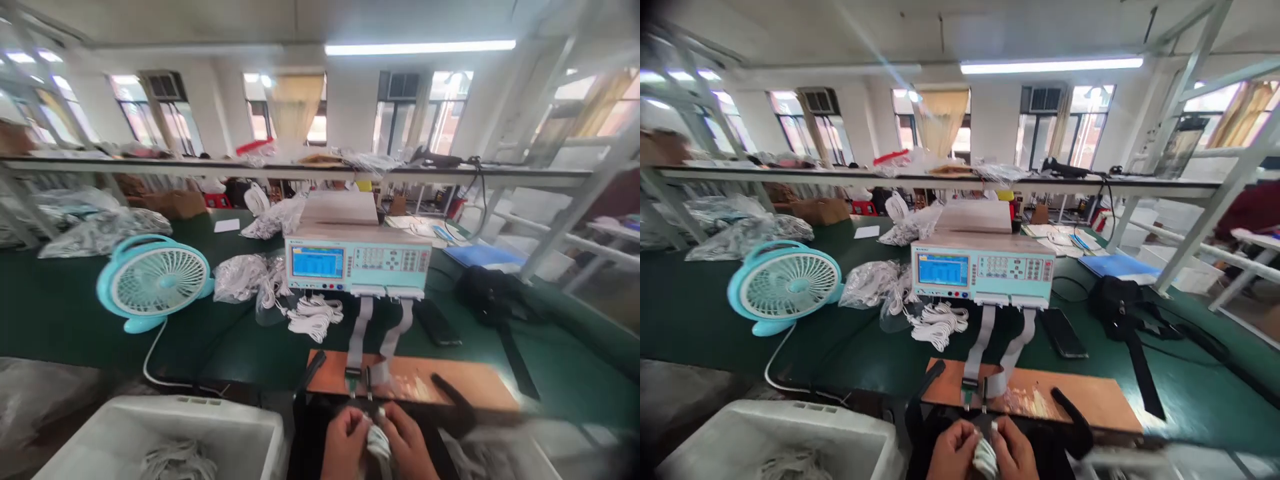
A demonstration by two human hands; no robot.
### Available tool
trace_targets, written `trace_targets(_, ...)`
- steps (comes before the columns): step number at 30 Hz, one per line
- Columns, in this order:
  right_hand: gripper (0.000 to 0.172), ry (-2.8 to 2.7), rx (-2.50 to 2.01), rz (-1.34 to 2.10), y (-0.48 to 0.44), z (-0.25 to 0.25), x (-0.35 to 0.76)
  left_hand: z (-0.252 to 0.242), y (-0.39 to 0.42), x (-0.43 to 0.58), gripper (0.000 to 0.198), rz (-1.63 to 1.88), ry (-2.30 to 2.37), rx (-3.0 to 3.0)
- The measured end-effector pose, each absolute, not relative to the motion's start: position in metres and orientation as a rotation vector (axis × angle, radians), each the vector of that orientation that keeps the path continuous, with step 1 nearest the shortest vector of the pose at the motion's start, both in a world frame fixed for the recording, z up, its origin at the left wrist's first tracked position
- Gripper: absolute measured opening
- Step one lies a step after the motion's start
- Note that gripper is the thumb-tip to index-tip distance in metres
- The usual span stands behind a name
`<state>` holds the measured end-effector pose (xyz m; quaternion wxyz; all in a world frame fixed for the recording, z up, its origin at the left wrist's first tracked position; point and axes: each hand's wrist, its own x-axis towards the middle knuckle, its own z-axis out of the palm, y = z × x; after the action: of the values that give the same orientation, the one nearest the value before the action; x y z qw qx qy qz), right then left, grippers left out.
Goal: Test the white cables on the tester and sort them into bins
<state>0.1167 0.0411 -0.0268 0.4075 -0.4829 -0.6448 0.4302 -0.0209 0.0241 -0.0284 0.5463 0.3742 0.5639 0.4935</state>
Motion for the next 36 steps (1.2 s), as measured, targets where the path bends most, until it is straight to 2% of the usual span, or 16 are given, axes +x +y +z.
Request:
trace_targets(7,0.041,-1.337,-1.235,1.281,0.045,-0.035,0.106,-0.030,0.021,-0.019,0.032,1.162,1.297,0.791)
trace_targets(16,0.036,-1.266,-1.188,1.366,0.048,-0.034,0.099,-0.030,0.027,-0.026,0.034,1.143,1.351,0.769)
trace_targets(25,0.041,-0.934,-1.203,1.569,0.046,-0.014,0.087,-0.015,0.029,-0.045,0.038,0.953,1.319,1.074)
trace_targets(36,0.041,-0.881,-1.133,1.625,0.046,-0.015,0.088,-0.021,0.029,-0.030,0.039,1.208,1.375,0.838)
